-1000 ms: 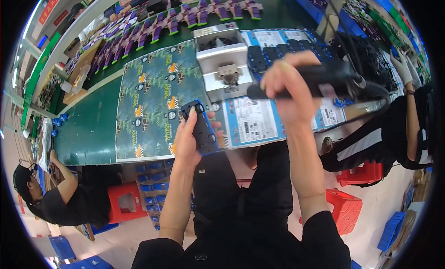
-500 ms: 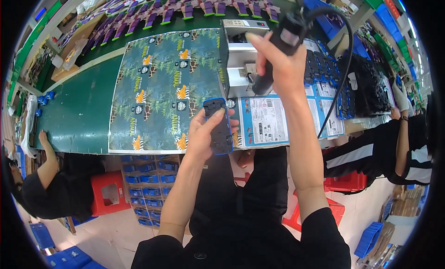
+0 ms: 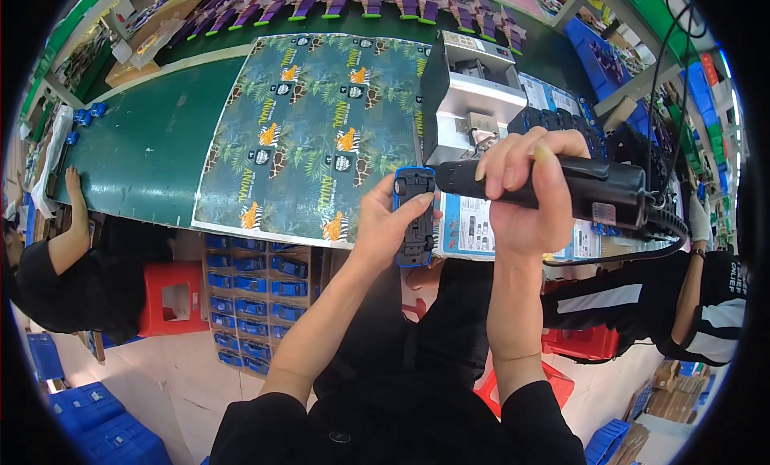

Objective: The person assembles toy cars by picking them up individually, securing screws into the underside of each car using an electric screwdriver, and placing the finished cars onto the assembly table.

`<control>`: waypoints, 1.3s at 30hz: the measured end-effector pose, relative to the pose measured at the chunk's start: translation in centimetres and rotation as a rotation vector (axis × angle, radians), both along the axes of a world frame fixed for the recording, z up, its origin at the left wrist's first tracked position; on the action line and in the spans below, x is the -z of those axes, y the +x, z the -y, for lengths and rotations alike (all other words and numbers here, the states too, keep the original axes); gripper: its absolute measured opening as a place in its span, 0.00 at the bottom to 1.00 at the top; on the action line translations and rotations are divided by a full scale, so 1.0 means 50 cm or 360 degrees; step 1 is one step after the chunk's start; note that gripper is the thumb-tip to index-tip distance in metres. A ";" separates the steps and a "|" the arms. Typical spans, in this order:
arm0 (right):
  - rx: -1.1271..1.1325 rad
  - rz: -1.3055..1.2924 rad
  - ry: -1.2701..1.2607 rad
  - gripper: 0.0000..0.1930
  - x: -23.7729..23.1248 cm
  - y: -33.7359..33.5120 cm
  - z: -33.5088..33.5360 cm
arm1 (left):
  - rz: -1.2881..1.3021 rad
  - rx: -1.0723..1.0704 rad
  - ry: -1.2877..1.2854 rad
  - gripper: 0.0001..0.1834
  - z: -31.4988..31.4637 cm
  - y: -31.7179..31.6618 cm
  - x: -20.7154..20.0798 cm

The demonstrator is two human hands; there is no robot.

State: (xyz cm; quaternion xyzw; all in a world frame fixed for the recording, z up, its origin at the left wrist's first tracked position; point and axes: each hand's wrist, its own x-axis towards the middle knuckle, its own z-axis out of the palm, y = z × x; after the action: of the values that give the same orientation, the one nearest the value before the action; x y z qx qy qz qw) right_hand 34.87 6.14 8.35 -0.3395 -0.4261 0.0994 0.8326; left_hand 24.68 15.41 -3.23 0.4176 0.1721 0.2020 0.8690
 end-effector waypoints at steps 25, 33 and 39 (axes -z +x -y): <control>0.0081 0.0162 -0.0143 0.07 0.034 -0.013 -0.002 | -0.0051 -0.0071 0.0159 0.16 0.014 -0.004 0.004; 0.0455 0.0154 -0.0140 0.05 -0.045 0.104 0.027 | 0.0257 -0.0218 -0.0794 0.19 -0.035 0.000 0.007; 0.0698 0.0175 -0.0347 0.07 -0.020 0.119 -0.013 | 0.0184 -0.0094 -0.0405 0.24 -0.026 -0.006 0.006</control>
State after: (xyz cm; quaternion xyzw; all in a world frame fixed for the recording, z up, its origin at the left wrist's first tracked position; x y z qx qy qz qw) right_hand 40.80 6.82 9.36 -0.5166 -0.3737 -0.0567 0.7683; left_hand 24.40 16.71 -3.54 0.2866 0.1582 0.2277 0.9170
